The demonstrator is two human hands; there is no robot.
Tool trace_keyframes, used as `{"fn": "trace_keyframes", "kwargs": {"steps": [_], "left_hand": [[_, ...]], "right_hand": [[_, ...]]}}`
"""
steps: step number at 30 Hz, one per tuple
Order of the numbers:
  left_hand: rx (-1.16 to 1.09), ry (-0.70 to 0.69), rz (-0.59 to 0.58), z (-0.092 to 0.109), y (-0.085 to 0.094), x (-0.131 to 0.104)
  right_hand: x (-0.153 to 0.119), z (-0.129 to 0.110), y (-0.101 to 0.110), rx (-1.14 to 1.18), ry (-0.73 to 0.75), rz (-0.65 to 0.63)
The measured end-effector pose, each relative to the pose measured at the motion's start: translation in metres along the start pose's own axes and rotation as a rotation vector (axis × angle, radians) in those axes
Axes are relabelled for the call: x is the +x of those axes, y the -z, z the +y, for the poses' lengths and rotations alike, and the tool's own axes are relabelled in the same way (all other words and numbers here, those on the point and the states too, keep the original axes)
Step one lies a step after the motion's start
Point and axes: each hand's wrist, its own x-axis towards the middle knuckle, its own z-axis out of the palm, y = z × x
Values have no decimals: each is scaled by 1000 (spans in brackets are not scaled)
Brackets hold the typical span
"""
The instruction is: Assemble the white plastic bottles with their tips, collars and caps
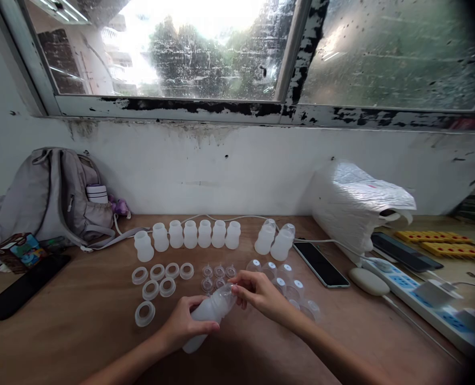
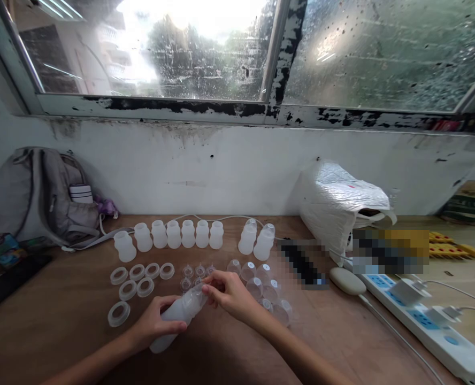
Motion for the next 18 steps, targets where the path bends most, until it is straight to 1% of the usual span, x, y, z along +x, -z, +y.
{"fn": "trace_keyframes", "kwargs": {"steps": [7,12,15,18], "left_hand": [[-26,-1,22,-2,0,2],[-19,-23,75,-5,-3,-2],[0,-32,99,-5,-6,-7],[19,-59,119,-4,-9,-11]], "right_hand": [[9,0,-3,-7,-10,-62],[15,-6,-5,-18,-3,-76],[14,-15,-5,-91,11,-78],[9,-26,-7,-238,84,-40]]}}
